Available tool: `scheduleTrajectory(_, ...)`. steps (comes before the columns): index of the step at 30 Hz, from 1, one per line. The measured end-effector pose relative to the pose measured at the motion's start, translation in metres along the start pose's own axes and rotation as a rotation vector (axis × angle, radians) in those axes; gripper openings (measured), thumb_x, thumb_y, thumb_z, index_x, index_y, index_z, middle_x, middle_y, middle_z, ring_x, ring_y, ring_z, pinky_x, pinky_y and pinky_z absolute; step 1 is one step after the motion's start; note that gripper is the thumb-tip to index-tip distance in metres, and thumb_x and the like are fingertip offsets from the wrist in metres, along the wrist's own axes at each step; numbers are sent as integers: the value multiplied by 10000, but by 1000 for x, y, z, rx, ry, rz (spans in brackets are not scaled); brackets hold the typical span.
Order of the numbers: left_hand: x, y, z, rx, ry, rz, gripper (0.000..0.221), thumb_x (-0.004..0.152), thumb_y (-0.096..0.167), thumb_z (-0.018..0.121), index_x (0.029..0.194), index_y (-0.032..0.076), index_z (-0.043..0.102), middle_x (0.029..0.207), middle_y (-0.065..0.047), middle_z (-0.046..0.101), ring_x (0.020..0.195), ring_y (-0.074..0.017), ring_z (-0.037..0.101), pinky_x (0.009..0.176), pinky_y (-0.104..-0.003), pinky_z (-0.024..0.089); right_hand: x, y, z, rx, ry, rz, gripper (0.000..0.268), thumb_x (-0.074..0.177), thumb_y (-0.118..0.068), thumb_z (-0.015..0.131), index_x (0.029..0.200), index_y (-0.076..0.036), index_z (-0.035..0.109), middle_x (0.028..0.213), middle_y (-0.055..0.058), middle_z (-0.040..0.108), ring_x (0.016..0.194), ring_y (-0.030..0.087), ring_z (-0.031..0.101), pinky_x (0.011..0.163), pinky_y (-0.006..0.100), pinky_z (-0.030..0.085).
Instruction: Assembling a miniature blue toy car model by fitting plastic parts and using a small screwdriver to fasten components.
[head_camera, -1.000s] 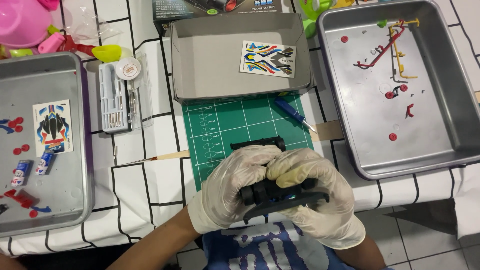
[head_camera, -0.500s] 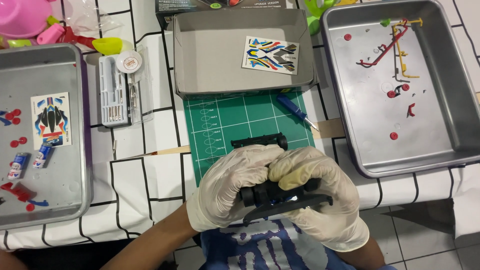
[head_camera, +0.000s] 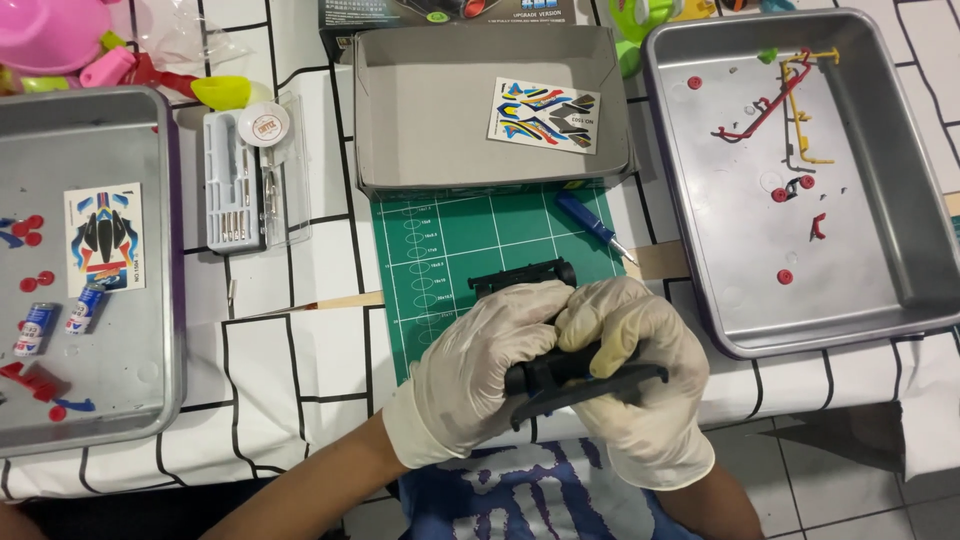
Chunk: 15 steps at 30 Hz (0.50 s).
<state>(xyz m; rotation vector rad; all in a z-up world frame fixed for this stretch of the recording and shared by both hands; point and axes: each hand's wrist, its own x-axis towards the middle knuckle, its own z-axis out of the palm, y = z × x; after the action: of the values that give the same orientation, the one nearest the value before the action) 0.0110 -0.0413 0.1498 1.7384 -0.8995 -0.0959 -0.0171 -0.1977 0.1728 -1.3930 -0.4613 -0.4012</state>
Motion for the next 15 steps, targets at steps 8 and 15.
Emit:
scheduleTrajectory(8, -10, -20, 7, 159, 119, 165, 538, 1013, 380, 556, 1319, -62, 556, 1389, -261, 571, 1325, -431, 583, 1186, -549, 474, -3, 16, -7, 64, -23, 58, 204, 883, -117, 687, 895, -160, 488, 855, 45, 518, 776, 178, 536, 760, 326, 492)
scheduleTrajectory(15, -16, -21, 7, 149, 194, 265, 408, 1015, 193, 621, 1320, -48, 498, 1383, -270, 539, 1324, -456, 584, 1148, -569, 521, 0, 17, -8, 85, -49, 70, 226, 885, -131, 712, 935, -146, 492, 879, 64, 568, 803, 177, 555, 782, 328, 517)
